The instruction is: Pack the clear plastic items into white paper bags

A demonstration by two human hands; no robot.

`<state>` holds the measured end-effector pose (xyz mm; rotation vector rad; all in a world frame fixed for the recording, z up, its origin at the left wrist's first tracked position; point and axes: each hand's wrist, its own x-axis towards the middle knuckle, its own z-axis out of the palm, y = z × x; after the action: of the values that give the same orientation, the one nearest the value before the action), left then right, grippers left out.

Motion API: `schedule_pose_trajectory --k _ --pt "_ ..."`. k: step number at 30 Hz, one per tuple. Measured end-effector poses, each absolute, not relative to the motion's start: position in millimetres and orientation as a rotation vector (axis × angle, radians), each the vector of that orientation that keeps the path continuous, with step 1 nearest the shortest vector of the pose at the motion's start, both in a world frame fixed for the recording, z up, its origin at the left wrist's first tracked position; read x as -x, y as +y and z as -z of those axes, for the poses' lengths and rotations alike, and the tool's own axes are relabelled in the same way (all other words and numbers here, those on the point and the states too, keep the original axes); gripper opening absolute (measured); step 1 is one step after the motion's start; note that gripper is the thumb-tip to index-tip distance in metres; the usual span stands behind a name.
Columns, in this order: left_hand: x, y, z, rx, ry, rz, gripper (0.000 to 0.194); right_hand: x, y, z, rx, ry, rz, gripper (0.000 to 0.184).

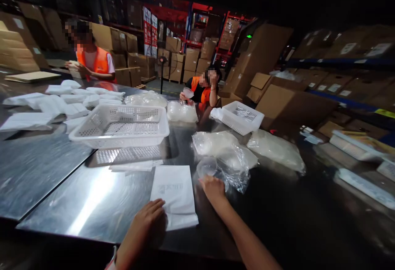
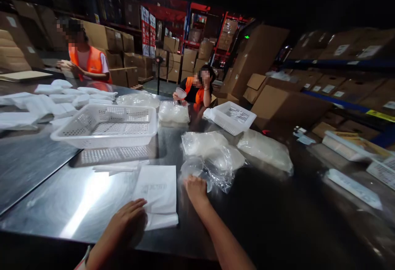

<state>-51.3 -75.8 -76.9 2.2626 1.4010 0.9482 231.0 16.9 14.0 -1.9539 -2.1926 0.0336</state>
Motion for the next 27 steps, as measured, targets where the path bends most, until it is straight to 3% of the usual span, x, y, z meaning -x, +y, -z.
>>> schedule_pose_trajectory --k 6,11,16,21,25,27 --pt "44.6 -78.4 62.4 -2.130 1.367 -0.864 0.028 -241.0 15.4 -31.5 1.844 -2.350 -0.171 0.017" --pt "39.2 -80.2 54.5 -1.923 1.373 -0.887 0.032 -261.7 31.8 -48.7 1.718 -2.294 -0.056 0.038" --pt "35.5 -74.4 49.6 -1.803 1.308 -0.930 0.026 -264.6 74.5 -10.2 1.298 -2.338 -0.049 0.057" --pt "45.7 -63.6 77.2 -1.876 1.331 -0.839 0.023 -246.4 75.7 5.6 1.316 -2.353 -0.183 0.053" --pt "59.4 -53.0 108.8 -2.364 1.219 -0.973 0.022 -226.2 64.8 -6.0 1.399 -2.458 -0.126 0.032" --pt "59.0 -51.8 116.0 -2.564 1.188 -1.118 0.018 -217.1 65.2 -7.7 1.493 -2.470 -0.142 0.047"
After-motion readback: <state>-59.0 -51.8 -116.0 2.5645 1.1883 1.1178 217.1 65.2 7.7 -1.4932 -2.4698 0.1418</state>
